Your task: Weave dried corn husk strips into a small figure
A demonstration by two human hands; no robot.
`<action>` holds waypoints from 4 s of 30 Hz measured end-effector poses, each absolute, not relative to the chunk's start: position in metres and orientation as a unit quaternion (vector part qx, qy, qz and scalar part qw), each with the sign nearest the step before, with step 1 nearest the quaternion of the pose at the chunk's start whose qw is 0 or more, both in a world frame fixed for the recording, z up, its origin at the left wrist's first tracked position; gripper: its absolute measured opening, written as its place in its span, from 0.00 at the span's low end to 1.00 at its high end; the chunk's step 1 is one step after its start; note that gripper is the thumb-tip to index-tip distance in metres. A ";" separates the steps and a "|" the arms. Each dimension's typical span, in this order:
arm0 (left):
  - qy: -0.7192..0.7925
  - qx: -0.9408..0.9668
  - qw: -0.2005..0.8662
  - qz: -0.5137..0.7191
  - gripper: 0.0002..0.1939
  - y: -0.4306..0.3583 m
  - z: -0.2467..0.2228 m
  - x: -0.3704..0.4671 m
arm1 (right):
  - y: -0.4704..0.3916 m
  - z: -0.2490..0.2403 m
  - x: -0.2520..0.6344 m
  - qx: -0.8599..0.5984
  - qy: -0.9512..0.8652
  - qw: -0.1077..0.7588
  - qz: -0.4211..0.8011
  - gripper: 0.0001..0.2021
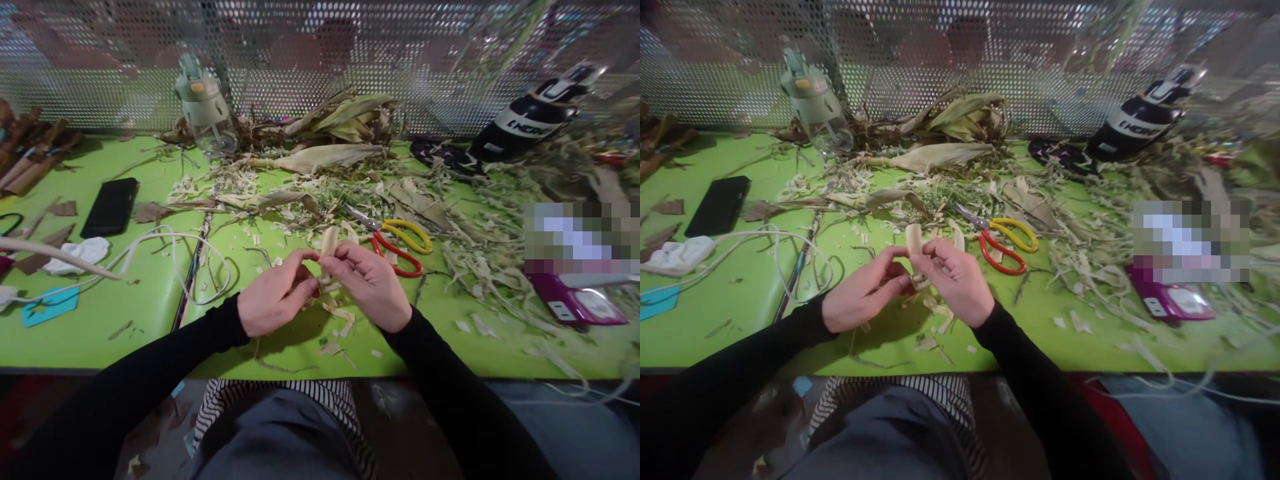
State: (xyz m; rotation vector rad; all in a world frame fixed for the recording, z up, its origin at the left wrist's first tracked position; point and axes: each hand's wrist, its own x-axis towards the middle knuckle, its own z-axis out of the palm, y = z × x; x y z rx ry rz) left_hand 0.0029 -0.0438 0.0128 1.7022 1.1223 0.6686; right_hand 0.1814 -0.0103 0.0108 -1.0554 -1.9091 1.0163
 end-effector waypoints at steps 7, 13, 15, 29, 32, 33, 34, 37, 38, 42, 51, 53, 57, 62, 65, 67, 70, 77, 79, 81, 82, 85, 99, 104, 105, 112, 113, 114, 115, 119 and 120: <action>0.415 0.590 0.638 0.270 0.14 -0.037 0.007 0.004 | -0.018 0.008 0.174 -0.437 -0.753 0.365 0.328 0.08; 0.430 0.525 0.670 0.301 0.14 -0.038 0.016 0.006 | -0.021 0.012 0.171 -0.453 -0.765 0.379 0.257 0.06; 0.428 0.513 0.670 0.323 0.17 -0.039 0.018 0.006 | -0.020 0.010 0.170 -0.453 -0.762 0.381 0.263 0.06; 0.400 0.562 0.691 0.216 0.14 -0.044 0.013 0.009 | -0.014 0.003 0.174 -0.450 -0.735 0.430 0.268 0.06; 0.433 0.536 0.666 0.286 0.14 -0.040 0.013 0.007 | -0.011 0.006 0.180 -0.434 -0.765 0.451 0.155 0.09; 0.444 0.524 0.654 0.316 0.14 -0.038 0.012 0.007 | -0.011 0.008 0.182 -0.420 -0.777 0.456 0.107 0.10; 0.453 0.515 0.643 0.342 0.14 -0.036 0.012 0.006 | -0.011 0.009 0.182 -0.403 -0.794 0.449 0.070 0.11; 0.471 0.506 0.612 0.384 0.15 -0.033 0.010 0.003 | -0.012 0.012 0.182 -0.349 -0.856 0.376 0.064 0.13; 0.482 0.507 0.603 0.384 0.16 -0.032 0.012 0.001 | -0.012 0.013 0.183 -0.335 -0.871 0.349 0.087 0.12; 0.533 0.526 0.552 0.367 0.12 -0.030 0.025 -0.017 | -0.011 0.018 0.192 -0.284 -0.895 0.268 0.216 0.12; 0.492 0.524 0.591 0.366 0.09 -0.032 0.026 -0.010 | -0.013 0.012 0.186 -0.308 -0.894 0.264 0.189 0.16; 0.489 0.522 0.593 0.370 0.09 -0.033 0.025 -0.006 | -0.015 0.014 0.186 -0.271 -0.904 0.252 0.213 0.16; 0.485 0.537 0.568 0.392 0.08 -0.029 0.028 -0.013 | -0.014 0.019 0.195 -0.233 -0.905 0.244 0.257 0.15; 0.470 0.567 0.577 0.353 0.10 -0.031 0.025 -0.012 | -0.010 0.016 0.191 -0.318 -0.871 0.267 0.264 0.16; 0.447 0.603 0.580 0.316 0.12 -0.036 0.018 -0.005 | -0.012 0.012 0.182 -0.381 -0.832 0.325 0.239 0.14; 0.444 0.610 0.576 0.313 0.14 -0.038 0.015 -0.002 | -0.014 0.011 0.179 -0.384 -0.813 0.362 0.244 0.10; 0.453 0.609 0.572 0.312 0.13 -0.040 0.012 0.002 | -0.019 0.010 0.179 -0.399 -0.773 0.398 0.291 0.10; 0.464 0.618 0.561 0.298 0.10 -0.041 0.008 0.008 | -0.013 0.010 0.181 -0.397 -0.718 0.385 0.423 0.12; 0.460 0.629 0.557 0.288 0.11 -0.040 0.010 0.008 | -0.009 0.010 0.179 -0.372 -0.730 0.376 0.434 0.10; 0.450 0.639 0.558 0.280 0.14 -0.039 0.012 0.006 | -0.005 0.012 0.176 -0.361 -0.739 0.380 0.424 0.07; 0.447 0.643 0.555 0.279 0.15 -0.039 0.013 0.005 | -0.004 0.012 0.175 -0.358 -0.741 0.381 0.421 0.07; 0.446 0.653 0.544 0.278 0.15 -0.038 0.013 0.003 | -0.004 0.014 0.170 -0.351 -0.728 0.373 0.456 0.08; 0.394 0.302 0.699 0.515 0.17 -0.024 0.000 -0.002 | 0.012 0.012 0.176 -0.428 -0.749 0.500 0.072 0.11; 0.359 0.310 0.702 0.532 0.18 -0.026 -0.001 -0.001 | -0.001 0.000 0.162 -0.364 -0.856 0.327 0.166 0.15; 0.357 0.318 0.699 0.532 0.19 -0.027 -0.001 0.000 | -0.004 0.000 0.158 -0.373 -0.853 0.312 0.189 0.15; 0.382 0.371 0.669 0.518 0.16 -0.027 0.000 0.001 | -0.015 0.006 0.155 -0.344 -0.851 0.291 0.270 0.15; 0.386 0.375 0.669 0.512 0.16 -0.027 0.002 0.001 | -0.016 0.006 0.155 -0.336 -0.856 0.283 0.272 0.15; 0.391 0.375 0.670 0.508 0.16 -0.028 0.004 0.001 | -0.017 0.006 0.156 -0.330 -0.860 0.276 0.273 0.15; 0.396 0.373 0.671 0.504 0.16 -0.028 0.006 0.002 | -0.018 0.006 0.156 -0.324 -0.864 0.269 0.276 0.15; 0.407 0.364 0.676 0.494 0.15 -0.031 0.009 0.003 | -0.020 0.004 0.156 -0.305 -0.872 0.248 0.292 0.15; 0.407 0.366 0.677 0.492 0.16 -0.031 0.008 0.002 | -0.019 0.004 0.157 -0.302 -0.873 0.244 0.296 0.15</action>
